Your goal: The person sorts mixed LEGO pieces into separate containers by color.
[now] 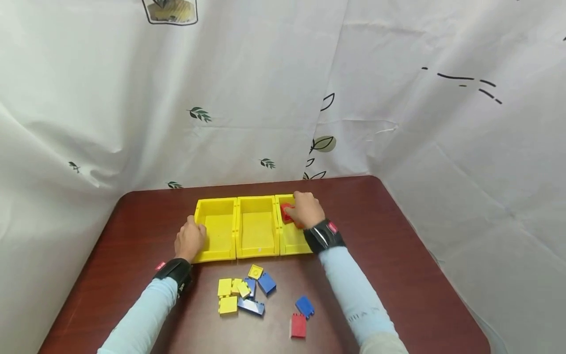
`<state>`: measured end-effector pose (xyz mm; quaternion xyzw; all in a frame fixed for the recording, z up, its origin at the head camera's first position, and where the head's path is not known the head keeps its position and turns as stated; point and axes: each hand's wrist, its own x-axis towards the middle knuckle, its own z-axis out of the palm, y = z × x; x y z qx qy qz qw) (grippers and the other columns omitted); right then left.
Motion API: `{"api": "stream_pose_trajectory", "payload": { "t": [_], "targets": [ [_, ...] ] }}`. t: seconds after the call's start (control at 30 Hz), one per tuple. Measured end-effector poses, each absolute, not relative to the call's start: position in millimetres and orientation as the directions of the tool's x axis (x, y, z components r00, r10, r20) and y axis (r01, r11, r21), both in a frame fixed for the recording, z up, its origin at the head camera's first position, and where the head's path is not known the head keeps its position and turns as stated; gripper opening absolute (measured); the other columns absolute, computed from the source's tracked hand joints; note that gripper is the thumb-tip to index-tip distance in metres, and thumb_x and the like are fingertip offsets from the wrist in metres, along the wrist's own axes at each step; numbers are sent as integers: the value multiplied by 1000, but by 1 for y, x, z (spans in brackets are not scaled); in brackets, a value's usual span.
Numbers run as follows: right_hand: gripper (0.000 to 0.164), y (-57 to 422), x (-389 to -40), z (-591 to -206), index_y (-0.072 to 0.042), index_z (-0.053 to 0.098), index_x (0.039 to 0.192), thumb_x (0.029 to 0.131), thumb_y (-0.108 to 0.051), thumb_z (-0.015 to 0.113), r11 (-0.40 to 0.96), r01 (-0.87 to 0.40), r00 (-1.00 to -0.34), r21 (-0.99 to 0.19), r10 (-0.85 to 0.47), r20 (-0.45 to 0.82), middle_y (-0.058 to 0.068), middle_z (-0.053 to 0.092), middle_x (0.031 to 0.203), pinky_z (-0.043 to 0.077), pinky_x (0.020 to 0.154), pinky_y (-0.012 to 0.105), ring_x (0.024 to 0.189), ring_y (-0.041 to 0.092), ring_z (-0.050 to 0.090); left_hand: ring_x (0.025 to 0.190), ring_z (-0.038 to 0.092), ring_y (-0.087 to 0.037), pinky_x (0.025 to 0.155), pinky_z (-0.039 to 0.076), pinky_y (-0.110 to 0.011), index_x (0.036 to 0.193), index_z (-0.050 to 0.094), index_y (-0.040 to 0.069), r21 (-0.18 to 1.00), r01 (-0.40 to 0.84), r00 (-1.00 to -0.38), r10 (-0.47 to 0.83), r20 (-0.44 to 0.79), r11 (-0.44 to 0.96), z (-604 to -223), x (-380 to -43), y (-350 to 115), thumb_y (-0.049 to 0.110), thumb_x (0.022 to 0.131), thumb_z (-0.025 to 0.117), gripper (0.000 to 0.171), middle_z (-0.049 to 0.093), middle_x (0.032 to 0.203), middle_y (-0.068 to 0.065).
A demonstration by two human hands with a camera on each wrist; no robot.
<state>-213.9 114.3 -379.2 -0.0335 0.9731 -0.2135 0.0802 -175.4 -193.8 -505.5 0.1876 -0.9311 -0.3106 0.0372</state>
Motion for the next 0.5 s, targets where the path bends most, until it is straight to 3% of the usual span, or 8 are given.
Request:
{"api": "stream_pose_trajectory", "payload": {
  "t": [0.2, 0.33, 0.43, 0.5],
  "targets": [
    [48, 121, -136, -383, -4, 65, 123, 83, -27, 79, 849, -322, -941, -419, -334, 47, 13, 69, 113, 58, 84, 42, 94, 26, 66, 91, 61, -39, 91, 52, -55, 133, 38, -1, 603, -317, -927, -374, -34, 732, -506, -177, -195, 22, 100, 43, 41, 58, 113, -22],
    [40, 127, -82, -405, -7, 70, 108, 76, -25, 84, 828, -444, -894, -344, -433, 112, 7, 69, 102, 59, 79, 35, 91, 20, 66, 90, 61, -39, 92, 51, -55, 134, 37, 0, 610, -320, -929, -365, -54, 725, -508, -178, -194, 22, 101, 42, 40, 57, 113, -22],
    [35, 133, -49, -423, -9, 72, 101, 74, -28, 85, 824, -494, -867, -278, -491, 85, 1, 64, 95, 56, 68, 27, 82, 12, 61, 89, 61, -38, 91, 52, -55, 133, 38, 0, 611, -313, -932, -360, -49, 727, -510, -179, -194, 22, 101, 42, 40, 57, 112, -22],
    [34, 136, -32, -433, -11, 72, 100, 75, -31, 83, 830, -478, -863, -287, -504, -20, -2, 61, 94, 53, 65, 26, 81, 11, 57, 88, 61, -39, 90, 52, -55, 133, 38, 0, 610, -308, -932, -360, -40, 730, -510, -179, -194, 22, 101, 43, 39, 57, 111, -22]
  ]
}}
